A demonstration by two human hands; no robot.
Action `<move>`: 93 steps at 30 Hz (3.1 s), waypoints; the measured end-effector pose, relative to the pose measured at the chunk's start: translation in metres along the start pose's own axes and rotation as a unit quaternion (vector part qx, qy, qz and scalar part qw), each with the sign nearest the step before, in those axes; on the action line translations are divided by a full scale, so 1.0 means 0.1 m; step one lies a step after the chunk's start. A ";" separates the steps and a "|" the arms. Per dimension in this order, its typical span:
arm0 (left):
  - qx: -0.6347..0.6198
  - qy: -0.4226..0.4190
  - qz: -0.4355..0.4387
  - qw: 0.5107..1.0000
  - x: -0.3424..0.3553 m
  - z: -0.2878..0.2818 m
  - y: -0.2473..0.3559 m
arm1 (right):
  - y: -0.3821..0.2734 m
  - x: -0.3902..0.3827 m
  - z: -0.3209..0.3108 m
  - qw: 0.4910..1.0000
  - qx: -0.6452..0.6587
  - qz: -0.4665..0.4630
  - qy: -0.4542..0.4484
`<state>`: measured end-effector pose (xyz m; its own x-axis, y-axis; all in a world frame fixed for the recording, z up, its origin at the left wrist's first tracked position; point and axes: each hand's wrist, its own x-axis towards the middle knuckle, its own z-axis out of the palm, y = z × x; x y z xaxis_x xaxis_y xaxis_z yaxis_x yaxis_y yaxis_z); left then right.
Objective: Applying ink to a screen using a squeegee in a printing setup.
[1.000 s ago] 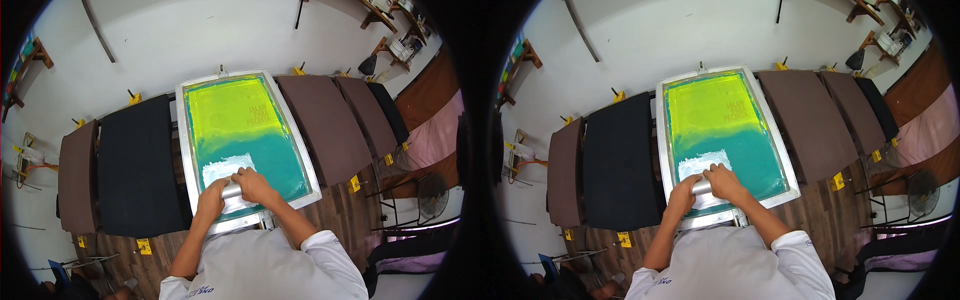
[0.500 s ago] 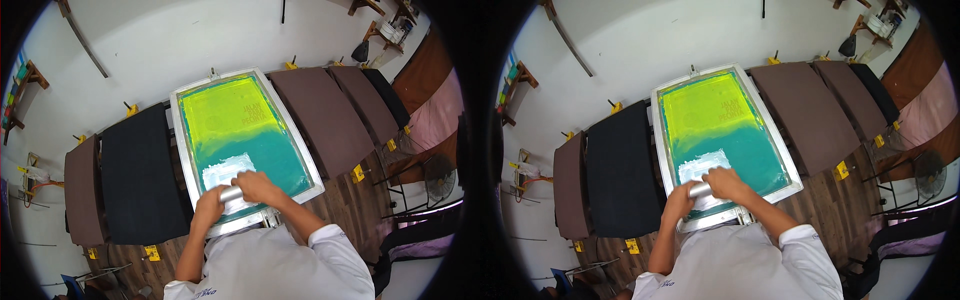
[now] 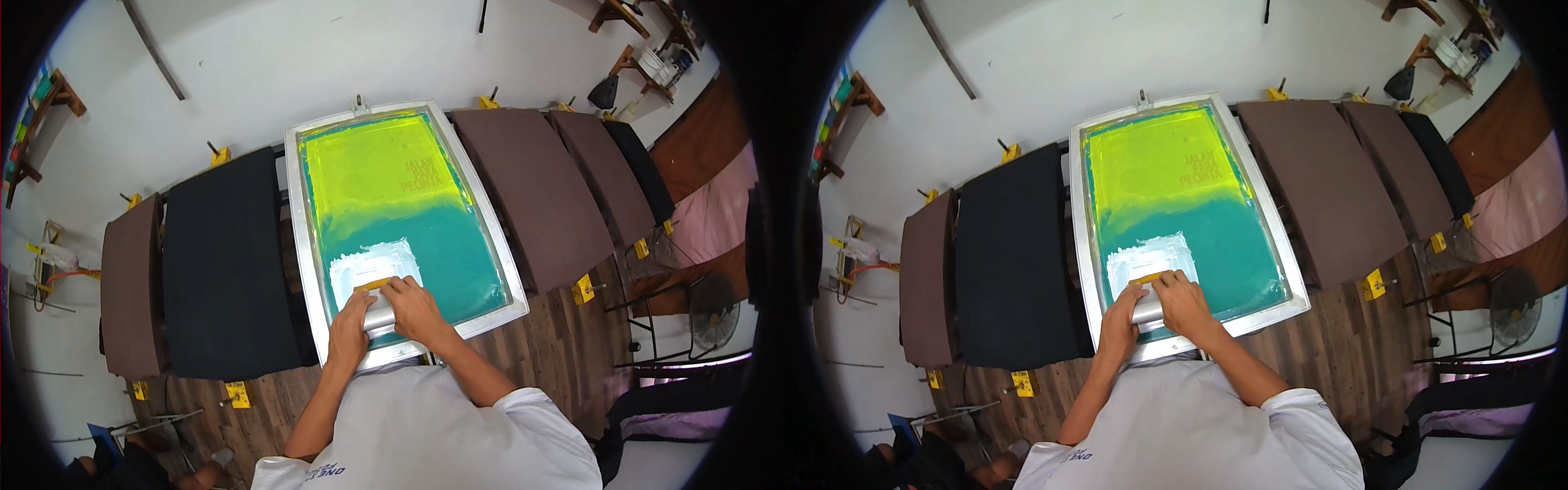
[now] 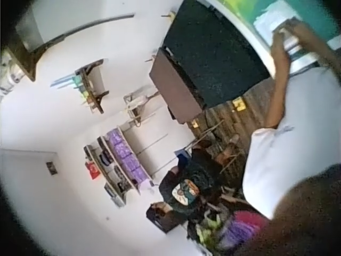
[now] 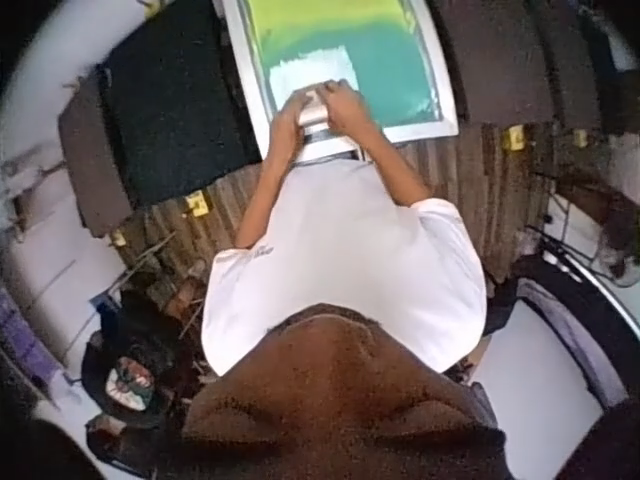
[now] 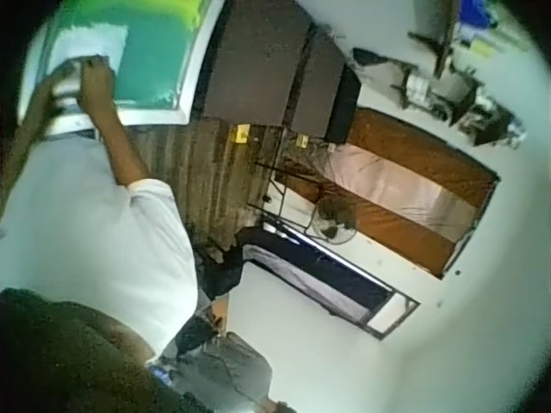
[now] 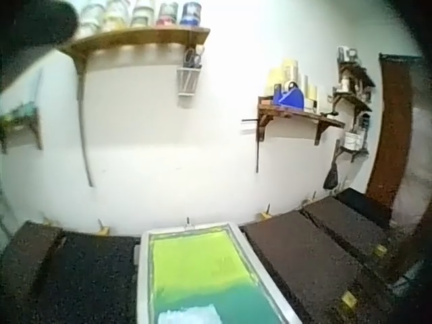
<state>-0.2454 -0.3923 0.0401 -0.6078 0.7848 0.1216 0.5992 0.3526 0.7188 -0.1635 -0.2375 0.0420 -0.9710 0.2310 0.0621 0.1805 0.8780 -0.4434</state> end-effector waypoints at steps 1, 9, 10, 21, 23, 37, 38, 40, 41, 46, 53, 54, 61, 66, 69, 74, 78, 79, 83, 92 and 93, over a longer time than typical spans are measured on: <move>-0.002 0.001 -0.005 1.000 -0.06 -0.01 0.04 | -0.01 -0.05 -0.01 1.000 0.014 -0.001 -0.003; -0.011 -0.075 -0.036 0.996 -0.37 -0.13 0.32 | -0.18 -0.43 -0.19 0.995 0.024 0.034 -0.094; -0.031 -0.091 -0.054 0.994 -0.38 -0.17 0.36 | -0.20 -0.45 -0.22 0.994 0.026 0.035 -0.095; -0.038 -0.044 -0.071 0.996 0.37 -0.27 0.06 | 0.00 0.44 -0.44 0.996 -0.020 0.012 -0.089; -0.036 -0.034 -0.049 0.998 0.36 -0.22 0.01 | 0.08 0.43 -0.33 0.996 -0.023 -0.008 -0.091; -0.066 -0.101 -0.038 0.992 -0.11 -0.33 0.29 | -0.19 -0.16 -0.50 0.990 -0.005 0.013 -0.143; -0.063 -0.132 -0.067 0.987 0.04 -0.39 0.28 | -0.15 -0.02 -0.52 0.990 0.003 0.010 -0.140; -0.027 -0.119 -0.080 0.989 0.33 -0.37 0.07 | -0.01 0.33 -0.46 0.992 -0.035 -0.009 -0.118; -0.025 -0.106 -0.070 0.992 0.48 -0.40 0.02 | 0.05 0.48 -0.46 0.993 -0.031 -0.007 -0.115; -0.002 -0.066 -0.051 0.997 0.85 -0.34 -0.24 | 0.18 0.96 -0.43 0.984 -0.018 0.055 -0.171; -0.018 -0.059 -0.063 0.996 0.67 -0.29 -0.12 | 0.15 0.75 -0.33 0.983 -0.011 0.063 -0.170; -0.004 -0.048 -0.067 0.997 0.63 -0.27 -0.11 | 0.14 0.69 -0.29 0.991 -0.021 0.045 -0.126; 0.000 -0.040 -0.084 0.996 0.38 -0.17 -0.08 | -0.01 0.43 -0.26 0.993 -0.025 0.061 -0.097; -0.004 -0.053 -0.088 0.995 0.16 -0.17 0.05 | -0.09 0.22 -0.29 0.991 -0.021 0.064 -0.112; -0.028 -0.030 -0.063 0.997 -0.01 -0.09 0.03 | -0.12 0.04 -0.25 0.992 -0.014 0.060 -0.107; -0.048 -0.034 -0.075 0.995 -0.29 -0.06 0.20 | -0.21 -0.29 -0.26 0.995 0.004 0.046 -0.085; -0.054 -0.047 -0.092 0.993 -0.46 -0.04 0.31 | -0.29 -0.54 -0.19 0.997 -0.007 0.047 -0.064; -0.050 -0.027 -0.062 0.996 -0.52 0.02 0.25 | -0.30 -0.58 -0.17 0.997 -0.014 0.047 -0.060; -0.024 -0.027 -0.009 0.999 -0.61 0.06 0.22 | -0.32 -0.76 -0.23 0.994 -0.036 0.029 -0.094; 0.001 -0.061 -0.024 0.998 -0.58 -0.03 0.25 | 0.07 -1.51 -0.35 0.956 0.169 0.237 0.025; -0.002 -0.076 -0.035 0.997 -0.58 -0.04 0.26 | 0.10 -1.57 -0.31 0.933 0.207 0.293 -0.015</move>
<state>-0.1970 -0.4308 0.0544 -0.5618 0.8266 -0.0333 0.5556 0.4068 0.7251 -0.0047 -0.2517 0.0555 -0.7297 0.6029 -0.3224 0.6120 0.3657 -0.7013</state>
